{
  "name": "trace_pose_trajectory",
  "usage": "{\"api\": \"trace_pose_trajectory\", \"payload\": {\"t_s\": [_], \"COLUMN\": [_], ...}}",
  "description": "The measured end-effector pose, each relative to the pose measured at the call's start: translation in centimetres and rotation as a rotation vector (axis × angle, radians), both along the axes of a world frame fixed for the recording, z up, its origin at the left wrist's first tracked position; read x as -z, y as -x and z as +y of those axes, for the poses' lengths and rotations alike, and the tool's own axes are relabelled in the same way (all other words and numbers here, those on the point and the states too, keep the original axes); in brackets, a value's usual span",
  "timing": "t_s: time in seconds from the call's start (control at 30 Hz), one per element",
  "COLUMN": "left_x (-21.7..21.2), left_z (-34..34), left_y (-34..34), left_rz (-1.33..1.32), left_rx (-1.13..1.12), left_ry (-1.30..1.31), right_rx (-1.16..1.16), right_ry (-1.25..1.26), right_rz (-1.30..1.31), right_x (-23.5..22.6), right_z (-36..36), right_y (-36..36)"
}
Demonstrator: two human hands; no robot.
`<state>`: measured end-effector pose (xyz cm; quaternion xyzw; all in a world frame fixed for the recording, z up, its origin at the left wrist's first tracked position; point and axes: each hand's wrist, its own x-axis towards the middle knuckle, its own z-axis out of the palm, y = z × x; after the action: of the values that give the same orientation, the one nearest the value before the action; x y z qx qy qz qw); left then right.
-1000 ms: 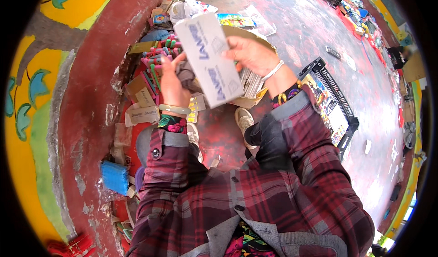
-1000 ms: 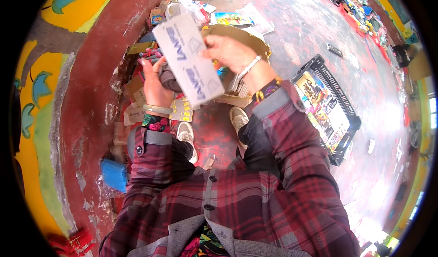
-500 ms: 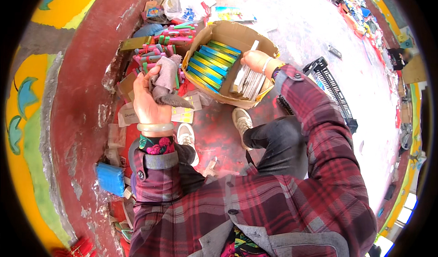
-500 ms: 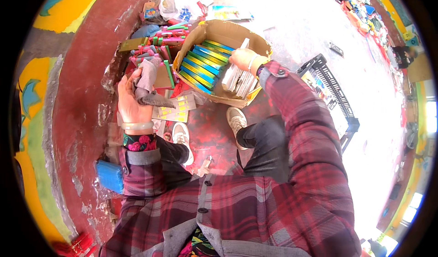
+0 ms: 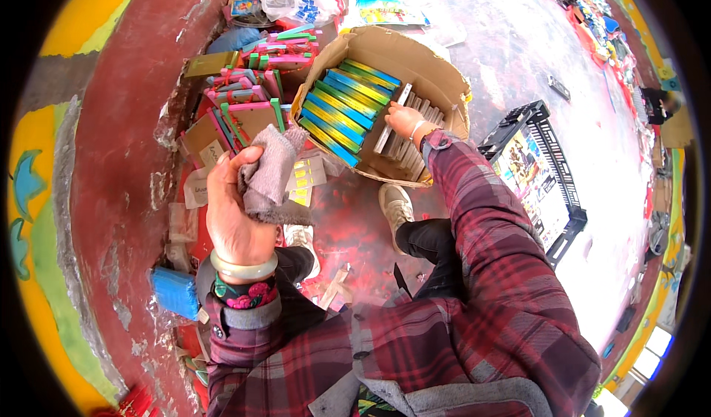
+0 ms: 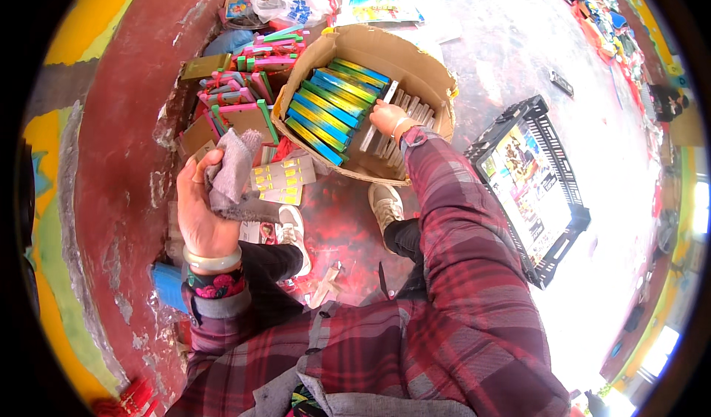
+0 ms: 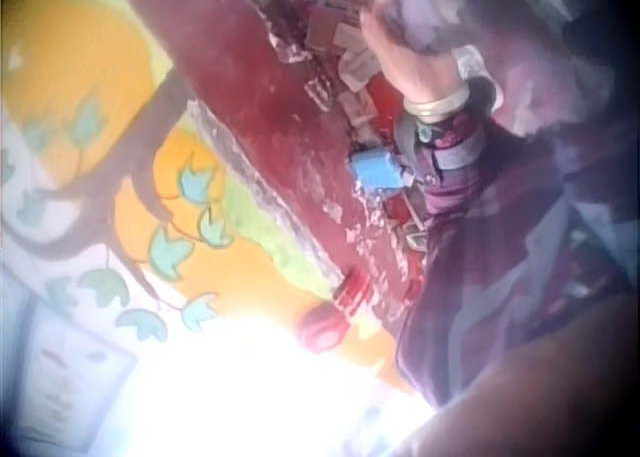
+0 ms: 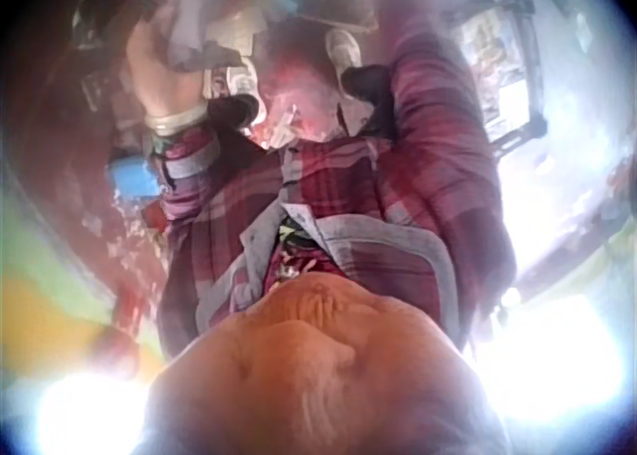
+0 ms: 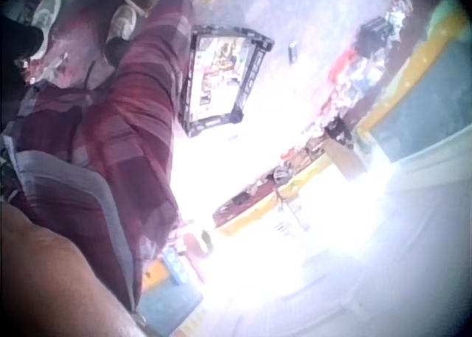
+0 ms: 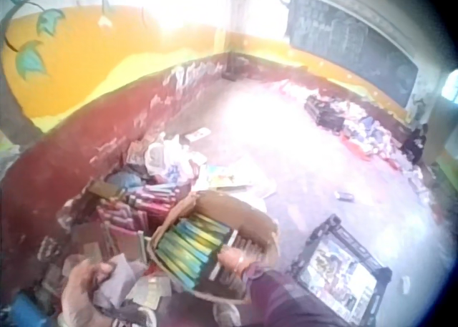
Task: The person sits on the floor and wipes small rectangular boxes with a cloth. They pick up each box, wipe it thoroughly, and place it into a cardboard box.
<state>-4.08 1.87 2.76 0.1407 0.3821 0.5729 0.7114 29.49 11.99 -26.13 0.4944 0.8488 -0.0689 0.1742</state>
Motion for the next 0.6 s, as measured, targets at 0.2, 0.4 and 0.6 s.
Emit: {"api": "trace_pose_trajectory", "payload": {"t_s": [0.2,0.4,0.6], "left_x": [0.6,1.3,1.4], "left_z": [0.3,0.2,0.5], "left_y": [-0.3,-0.2,-0.1], "left_rz": [0.007,0.026,0.003], "left_rx": [-0.012,-0.014,0.023], "left_ry": [0.021,0.019,-0.013], "right_rx": [0.112,0.248,0.343], "right_ry": [0.125,0.208,0.411], "right_rz": [-0.071,-0.164,-0.223], "right_x": [2.2,1.6,-2.3], "right_z": [-0.1,-0.2,3.5], "right_y": [-0.4,0.5,-0.6]}}
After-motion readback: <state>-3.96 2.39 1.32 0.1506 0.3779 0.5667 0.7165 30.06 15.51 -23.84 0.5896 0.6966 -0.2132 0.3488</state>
